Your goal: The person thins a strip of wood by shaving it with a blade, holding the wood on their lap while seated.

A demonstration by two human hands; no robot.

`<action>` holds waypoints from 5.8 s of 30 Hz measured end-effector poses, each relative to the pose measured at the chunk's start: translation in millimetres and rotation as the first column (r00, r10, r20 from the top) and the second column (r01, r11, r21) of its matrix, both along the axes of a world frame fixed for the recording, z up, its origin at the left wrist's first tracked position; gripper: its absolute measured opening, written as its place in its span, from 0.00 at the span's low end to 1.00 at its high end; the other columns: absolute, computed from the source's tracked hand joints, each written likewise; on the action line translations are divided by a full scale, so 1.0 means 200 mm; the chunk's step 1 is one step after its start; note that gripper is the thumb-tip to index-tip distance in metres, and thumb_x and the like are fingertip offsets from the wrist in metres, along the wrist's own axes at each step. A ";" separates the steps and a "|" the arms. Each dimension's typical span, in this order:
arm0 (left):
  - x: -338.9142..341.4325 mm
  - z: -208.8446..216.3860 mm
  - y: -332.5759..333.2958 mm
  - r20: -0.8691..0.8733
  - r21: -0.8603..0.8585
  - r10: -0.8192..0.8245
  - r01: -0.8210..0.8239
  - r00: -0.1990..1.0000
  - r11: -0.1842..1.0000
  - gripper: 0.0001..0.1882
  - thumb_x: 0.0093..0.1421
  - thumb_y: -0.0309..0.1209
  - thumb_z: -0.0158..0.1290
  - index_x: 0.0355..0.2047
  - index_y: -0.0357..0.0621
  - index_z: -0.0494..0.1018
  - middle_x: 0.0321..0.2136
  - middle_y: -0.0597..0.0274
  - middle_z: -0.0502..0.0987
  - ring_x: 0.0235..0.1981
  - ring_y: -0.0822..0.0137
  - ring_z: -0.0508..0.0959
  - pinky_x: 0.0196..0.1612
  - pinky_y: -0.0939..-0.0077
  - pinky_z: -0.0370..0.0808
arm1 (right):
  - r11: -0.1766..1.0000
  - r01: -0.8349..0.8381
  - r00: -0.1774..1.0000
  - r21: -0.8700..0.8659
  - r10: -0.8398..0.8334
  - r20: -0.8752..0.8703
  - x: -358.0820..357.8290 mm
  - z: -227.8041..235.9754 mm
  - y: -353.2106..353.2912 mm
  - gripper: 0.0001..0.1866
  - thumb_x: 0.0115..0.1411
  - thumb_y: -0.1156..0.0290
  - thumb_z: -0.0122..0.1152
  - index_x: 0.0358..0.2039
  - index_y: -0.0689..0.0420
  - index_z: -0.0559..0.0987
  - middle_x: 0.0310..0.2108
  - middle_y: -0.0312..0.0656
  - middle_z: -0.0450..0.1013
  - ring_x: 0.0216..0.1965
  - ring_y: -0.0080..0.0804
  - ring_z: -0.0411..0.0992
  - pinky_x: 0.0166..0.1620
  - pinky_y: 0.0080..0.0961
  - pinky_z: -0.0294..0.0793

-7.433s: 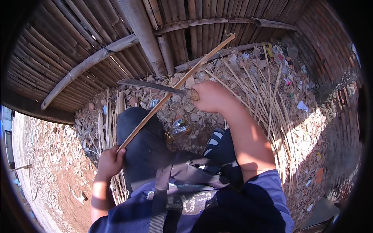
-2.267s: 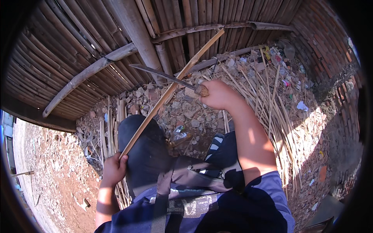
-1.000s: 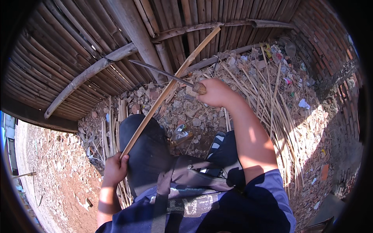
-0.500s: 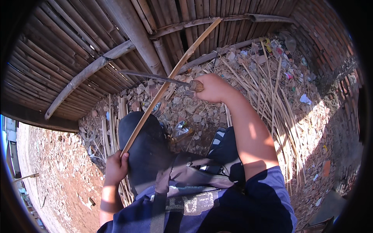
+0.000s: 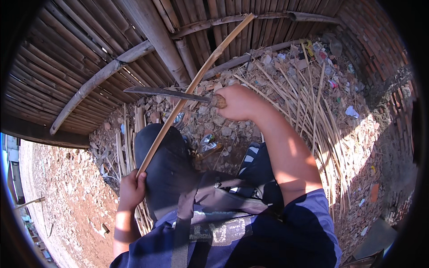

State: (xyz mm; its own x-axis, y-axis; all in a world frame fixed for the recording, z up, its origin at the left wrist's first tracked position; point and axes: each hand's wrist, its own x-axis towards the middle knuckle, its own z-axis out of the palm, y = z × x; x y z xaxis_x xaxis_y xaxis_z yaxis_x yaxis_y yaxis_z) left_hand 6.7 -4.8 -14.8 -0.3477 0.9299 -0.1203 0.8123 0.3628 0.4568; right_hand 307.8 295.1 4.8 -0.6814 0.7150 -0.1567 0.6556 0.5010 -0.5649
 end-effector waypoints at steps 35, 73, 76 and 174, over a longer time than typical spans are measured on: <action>-0.01 0.06 0.01 -0.048 -0.081 -0.001 -0.003 0.999 0.997 0.20 0.68 0.43 0.52 0.28 0.37 0.73 0.17 0.41 0.74 0.24 0.36 0.77 0.27 0.49 0.72 | 0.999 0.018 0.995 0.049 -0.023 0.102 0.02 -0.11 0.08 0.18 0.48 0.65 0.68 0.39 0.58 0.81 0.34 0.52 0.79 0.39 0.49 0.79 0.44 0.42 0.76; 0.02 0.10 0.05 -0.154 -0.088 -0.058 0.045 0.986 0.995 0.17 0.67 0.40 0.53 0.28 0.38 0.72 0.18 0.39 0.74 0.26 0.35 0.77 0.28 0.46 0.71 | 0.925 0.358 0.927 -0.126 -0.368 -0.068 0.17 -0.14 0.21 0.15 0.50 0.65 0.66 0.38 0.59 0.82 0.31 0.50 0.79 0.35 0.46 0.79 0.42 0.39 0.76; 0.00 0.09 0.04 -0.110 -0.122 -0.029 0.015 0.994 0.992 0.18 0.67 0.41 0.53 0.28 0.37 0.72 0.18 0.39 0.74 0.26 0.34 0.77 0.29 0.46 0.72 | 0.975 0.222 0.975 -0.030 -0.222 0.019 0.05 -0.10 0.08 0.16 0.50 0.65 0.65 0.38 0.58 0.82 0.33 0.52 0.79 0.37 0.48 0.79 0.43 0.41 0.76; 0.01 0.05 0.04 -0.100 -0.008 -0.017 0.016 0.995 1.000 0.17 0.67 0.39 0.54 0.26 0.38 0.71 0.16 0.42 0.73 0.23 0.36 0.76 0.26 0.49 0.71 | 0.993 -0.079 0.996 0.087 0.076 0.041 0.00 0.03 0.00 0.16 0.51 0.62 0.68 0.39 0.55 0.82 0.35 0.53 0.79 0.40 0.53 0.78 0.44 0.46 0.76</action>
State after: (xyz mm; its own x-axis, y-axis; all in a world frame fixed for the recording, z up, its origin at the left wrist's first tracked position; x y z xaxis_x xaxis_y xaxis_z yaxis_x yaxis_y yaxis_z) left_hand 8.3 3.0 -4.8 -0.3427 0.9348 -0.0929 0.8595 0.3519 0.3706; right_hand 308.2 295.4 10.2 -0.7303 0.6722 -0.1219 0.6326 0.5981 -0.4920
